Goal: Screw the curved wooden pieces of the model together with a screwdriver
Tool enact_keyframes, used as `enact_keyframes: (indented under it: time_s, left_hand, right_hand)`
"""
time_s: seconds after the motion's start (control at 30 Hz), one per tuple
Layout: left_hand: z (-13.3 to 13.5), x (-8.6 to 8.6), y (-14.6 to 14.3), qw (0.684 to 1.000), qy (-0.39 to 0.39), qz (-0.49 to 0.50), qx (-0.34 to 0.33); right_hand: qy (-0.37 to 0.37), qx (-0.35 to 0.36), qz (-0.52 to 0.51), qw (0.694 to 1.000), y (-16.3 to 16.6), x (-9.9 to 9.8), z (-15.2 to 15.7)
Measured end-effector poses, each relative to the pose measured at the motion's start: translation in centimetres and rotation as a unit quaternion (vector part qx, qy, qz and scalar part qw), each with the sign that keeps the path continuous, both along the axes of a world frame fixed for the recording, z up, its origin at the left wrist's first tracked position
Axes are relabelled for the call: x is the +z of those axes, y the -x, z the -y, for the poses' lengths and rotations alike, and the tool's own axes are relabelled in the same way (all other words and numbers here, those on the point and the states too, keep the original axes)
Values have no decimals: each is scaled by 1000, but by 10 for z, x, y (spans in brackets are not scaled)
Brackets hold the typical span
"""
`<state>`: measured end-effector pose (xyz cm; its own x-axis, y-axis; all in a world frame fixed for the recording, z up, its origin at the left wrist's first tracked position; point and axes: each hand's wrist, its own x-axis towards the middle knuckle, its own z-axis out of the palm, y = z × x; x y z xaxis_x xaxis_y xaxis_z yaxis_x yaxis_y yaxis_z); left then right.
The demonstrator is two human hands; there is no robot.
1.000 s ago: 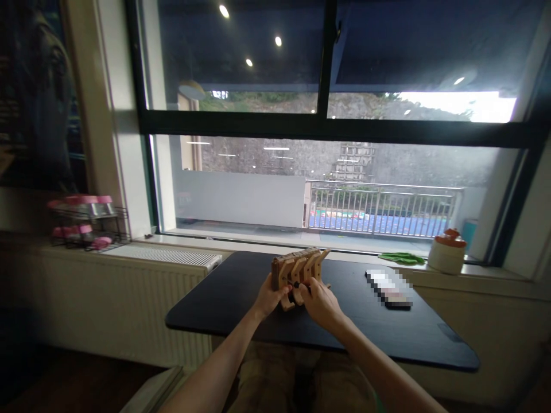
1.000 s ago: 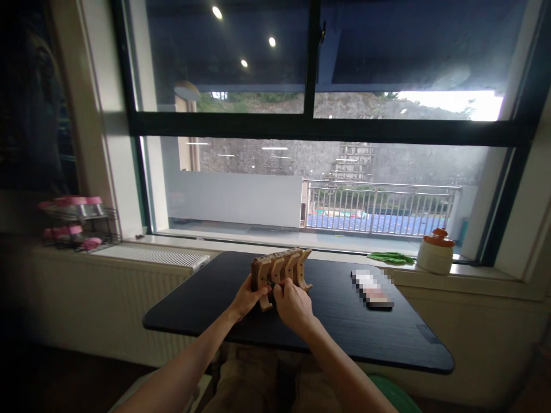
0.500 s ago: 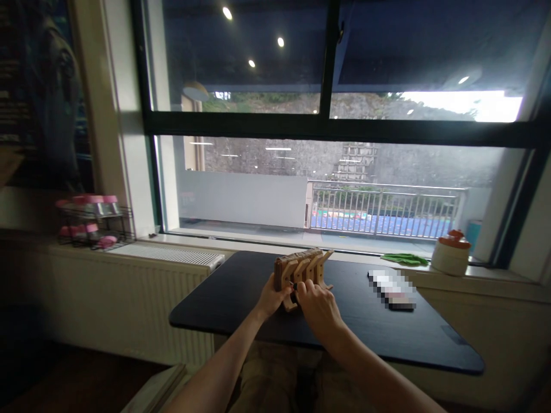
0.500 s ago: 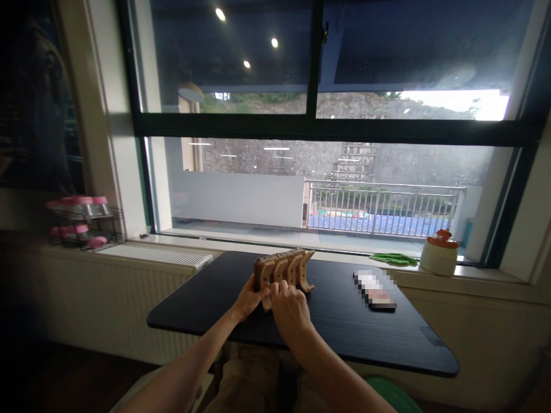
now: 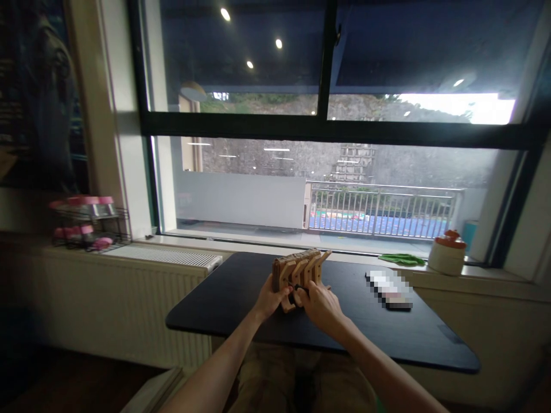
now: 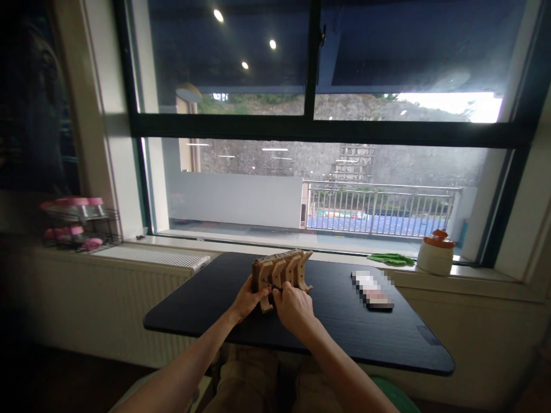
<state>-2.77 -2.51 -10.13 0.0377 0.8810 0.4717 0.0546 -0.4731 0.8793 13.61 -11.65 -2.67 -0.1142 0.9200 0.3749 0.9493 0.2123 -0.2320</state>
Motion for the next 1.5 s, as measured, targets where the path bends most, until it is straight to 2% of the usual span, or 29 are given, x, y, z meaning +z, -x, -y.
enact_keyframes:
  time_s: [0.3, 0.47, 0.6, 0.83, 1.07, 1.27, 1.5]
  left_hand:
    - [6, 4, -1, 999, 8, 18, -25]
    - [5, 3, -1, 1000, 6, 13, 0]
    - [3, 1, 0, 1000, -9, -5, 8]
    - [3, 3, 0, 1000, -13, -10, 21]
    - [4, 3, -1, 1000, -9, 3, -1]
    - [5, 3, -1, 1000, -2, 16, -22]
    - [5, 2, -1, 1000, 12, 17, -19]
  right_hand:
    - [-71, 26, 7, 997, 2, 4, 6]
    - [-141, 57, 102, 983, 1, 12, 12]
    - [-161, 84, 147, 972, 4, 12, 12]
    - [-167, 39, 122, 978, 14, 3, 4]
    - [-90, -28, 42, 995, 6, 2, -2]
    - [-98, 9, 16, 995, 1, -3, 6]
    - [-112, 25, 88, 989, 8, -2, 8]
